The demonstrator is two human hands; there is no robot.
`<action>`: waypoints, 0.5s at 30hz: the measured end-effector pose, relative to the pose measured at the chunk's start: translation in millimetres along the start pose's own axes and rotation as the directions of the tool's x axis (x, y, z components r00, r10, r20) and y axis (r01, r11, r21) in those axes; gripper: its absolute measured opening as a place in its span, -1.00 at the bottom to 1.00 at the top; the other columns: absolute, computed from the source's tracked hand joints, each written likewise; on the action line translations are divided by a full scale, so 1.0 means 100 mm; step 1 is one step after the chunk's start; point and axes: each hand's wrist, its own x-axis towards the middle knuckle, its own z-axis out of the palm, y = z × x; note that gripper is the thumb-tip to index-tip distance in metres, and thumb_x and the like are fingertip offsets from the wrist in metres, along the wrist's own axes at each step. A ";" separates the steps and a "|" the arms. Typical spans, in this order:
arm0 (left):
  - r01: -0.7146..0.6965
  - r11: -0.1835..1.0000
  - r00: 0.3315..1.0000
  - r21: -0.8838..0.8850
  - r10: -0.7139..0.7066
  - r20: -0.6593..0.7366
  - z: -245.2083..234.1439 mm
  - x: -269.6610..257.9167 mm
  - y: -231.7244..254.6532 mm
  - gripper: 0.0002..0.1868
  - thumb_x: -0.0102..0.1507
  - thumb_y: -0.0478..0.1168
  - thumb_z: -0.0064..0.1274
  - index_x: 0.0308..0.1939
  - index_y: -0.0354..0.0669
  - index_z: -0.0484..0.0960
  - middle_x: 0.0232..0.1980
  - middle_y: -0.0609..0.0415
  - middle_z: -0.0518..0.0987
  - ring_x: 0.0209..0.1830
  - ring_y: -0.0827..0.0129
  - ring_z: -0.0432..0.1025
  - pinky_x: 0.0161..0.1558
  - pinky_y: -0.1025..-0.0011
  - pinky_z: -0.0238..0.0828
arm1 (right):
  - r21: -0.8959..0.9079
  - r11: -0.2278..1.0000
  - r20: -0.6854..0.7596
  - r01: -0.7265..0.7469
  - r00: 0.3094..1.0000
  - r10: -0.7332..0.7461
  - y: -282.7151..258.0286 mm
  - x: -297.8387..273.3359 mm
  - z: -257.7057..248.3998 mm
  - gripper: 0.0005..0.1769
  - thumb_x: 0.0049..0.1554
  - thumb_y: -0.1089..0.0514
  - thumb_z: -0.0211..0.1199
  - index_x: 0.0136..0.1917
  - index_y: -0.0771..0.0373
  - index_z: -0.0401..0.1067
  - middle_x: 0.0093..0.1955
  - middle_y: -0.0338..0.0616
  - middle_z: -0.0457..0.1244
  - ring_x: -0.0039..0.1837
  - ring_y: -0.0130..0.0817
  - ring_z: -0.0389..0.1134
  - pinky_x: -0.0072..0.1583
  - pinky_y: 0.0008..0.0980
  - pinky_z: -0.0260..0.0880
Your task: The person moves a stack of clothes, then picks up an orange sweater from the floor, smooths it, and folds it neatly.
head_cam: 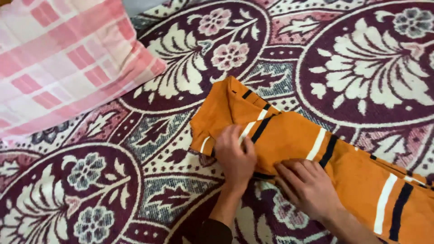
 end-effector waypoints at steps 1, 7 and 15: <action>0.284 0.958 0.956 -0.037 -0.286 -0.059 -0.02 0.03 0.03 -0.61 0.34 -0.06 -0.08 0.08 -0.24 0.65 0.06 -0.13 0.58 0.05 0.11 0.47 -0.06 0.18 0.54 | 0.019 1.000 0.004 -0.023 1.000 0.023 0.00 0.01 -0.01 -0.64 0.22 0.00 0.23 0.17 0.26 0.51 0.09 -0.09 0.36 0.03 -0.18 0.37 0.01 -0.20 0.33; 0.774 0.633 0.631 -0.028 -0.774 -0.055 -0.35 0.23 -0.31 -0.58 0.28 0.25 0.01 -0.19 0.01 0.45 -0.50 0.27 0.44 -0.62 0.40 0.33 -0.60 0.33 0.23 | 0.070 0.993 -0.053 0.093 0.995 -0.089 0.14 -0.31 0.20 -0.60 0.15 0.10 0.35 0.18 0.35 0.45 -0.02 -0.04 0.38 -0.07 -0.25 0.42 -0.13 -0.31 0.50; 0.783 0.623 0.622 -0.005 -0.782 0.038 -0.30 0.25 -0.31 -0.62 0.31 0.17 -0.04 -0.39 0.05 0.64 -0.48 0.21 0.59 -0.53 0.35 0.44 -0.51 0.27 0.35 | 0.011 0.990 -0.033 0.141 0.989 -0.141 0.17 -0.45 0.24 -0.56 0.17 0.12 0.33 0.27 0.32 0.44 0.03 -0.06 0.39 -0.01 -0.30 0.43 -0.08 -0.34 0.50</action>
